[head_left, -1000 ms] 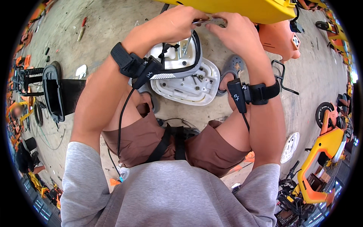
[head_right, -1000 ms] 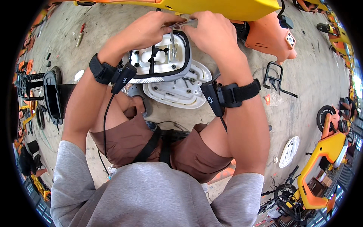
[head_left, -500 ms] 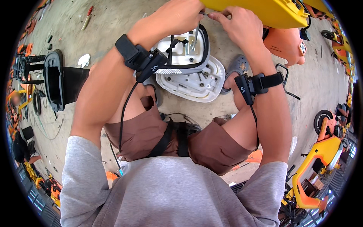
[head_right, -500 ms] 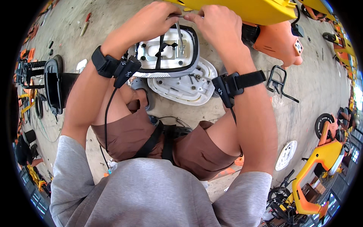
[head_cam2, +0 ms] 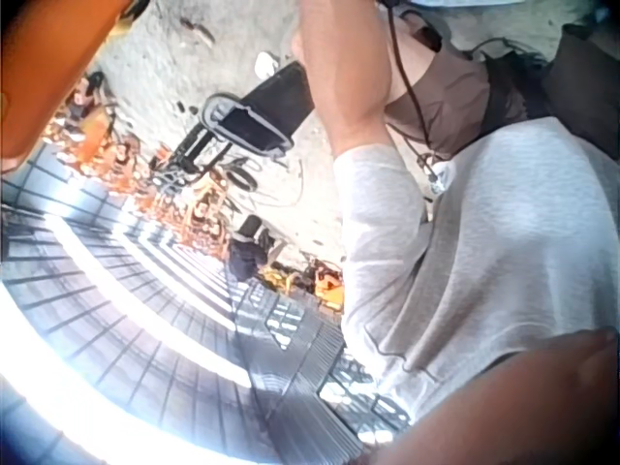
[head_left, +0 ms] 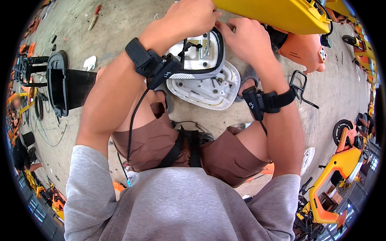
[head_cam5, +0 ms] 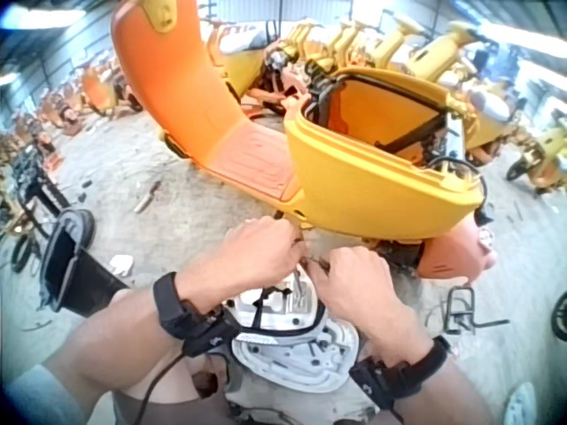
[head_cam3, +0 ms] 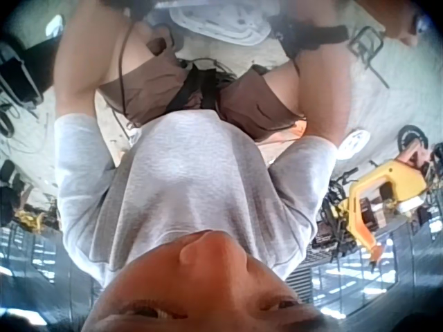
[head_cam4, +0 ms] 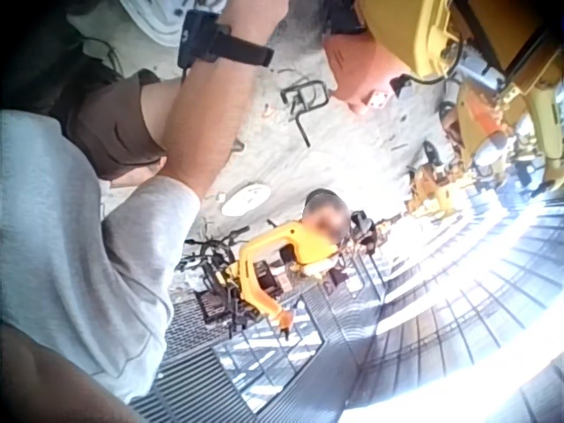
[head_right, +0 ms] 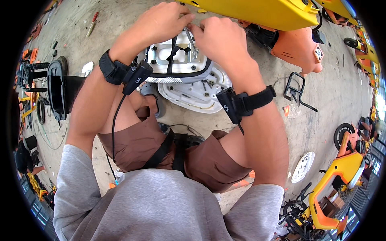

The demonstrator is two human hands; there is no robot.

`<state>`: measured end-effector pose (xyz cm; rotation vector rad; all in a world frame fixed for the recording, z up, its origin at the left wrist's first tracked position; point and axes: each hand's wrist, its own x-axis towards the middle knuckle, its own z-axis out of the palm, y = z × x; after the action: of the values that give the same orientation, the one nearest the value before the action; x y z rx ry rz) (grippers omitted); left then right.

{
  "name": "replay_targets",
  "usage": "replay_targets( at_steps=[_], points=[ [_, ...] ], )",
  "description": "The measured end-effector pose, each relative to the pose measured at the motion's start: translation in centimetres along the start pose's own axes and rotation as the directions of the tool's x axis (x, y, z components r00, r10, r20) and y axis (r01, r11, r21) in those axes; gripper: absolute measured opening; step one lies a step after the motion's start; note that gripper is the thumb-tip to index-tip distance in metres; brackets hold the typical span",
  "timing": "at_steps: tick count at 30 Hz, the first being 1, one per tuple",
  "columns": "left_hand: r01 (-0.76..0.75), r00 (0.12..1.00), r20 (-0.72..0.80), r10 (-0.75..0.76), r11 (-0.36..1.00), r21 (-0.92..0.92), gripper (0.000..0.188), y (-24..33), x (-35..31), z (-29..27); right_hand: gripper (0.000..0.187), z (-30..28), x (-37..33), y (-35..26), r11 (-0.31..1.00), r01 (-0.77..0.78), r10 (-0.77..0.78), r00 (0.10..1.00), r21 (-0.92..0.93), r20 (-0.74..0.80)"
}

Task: The person attaches components to a white plastic assembly, using a tool to tighten metal pins and handling small fasteners with their fingers.

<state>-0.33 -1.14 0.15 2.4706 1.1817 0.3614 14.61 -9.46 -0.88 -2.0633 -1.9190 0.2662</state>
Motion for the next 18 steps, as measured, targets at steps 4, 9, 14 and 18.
replay_targets(
  at_steps=[4,9,14,18],
  points=[
    [0.042,0.992,0.12,-0.033,0.996,-0.076,0.04,0.7,-0.2,-0.8,0.04,-1.8,0.7,1.5,0.991,0.002,-0.029,0.979,0.132,0.204],
    [-0.042,0.99,0.136,0.039,0.999,0.025,0.037,1.1,-0.1,-0.2,0.04,-2.4,0.1,2.7,0.98,-0.013,-0.027,0.98,0.199,0.197],
    [-0.056,0.997,0.055,0.055,0.998,0.015,0.041,1.1,0.2,1.3,0.036,-2.8,0.1,3.0,0.99,-0.038,0.013,0.983,0.136,0.181],
    [-0.019,1.0,0.015,0.019,1.0,0.019,0.044,1.4,0.3,1.9,0.034,-2.6,0.1,4.4,0.968,0.074,-0.096,0.992,0.24,0.079]
  ],
)
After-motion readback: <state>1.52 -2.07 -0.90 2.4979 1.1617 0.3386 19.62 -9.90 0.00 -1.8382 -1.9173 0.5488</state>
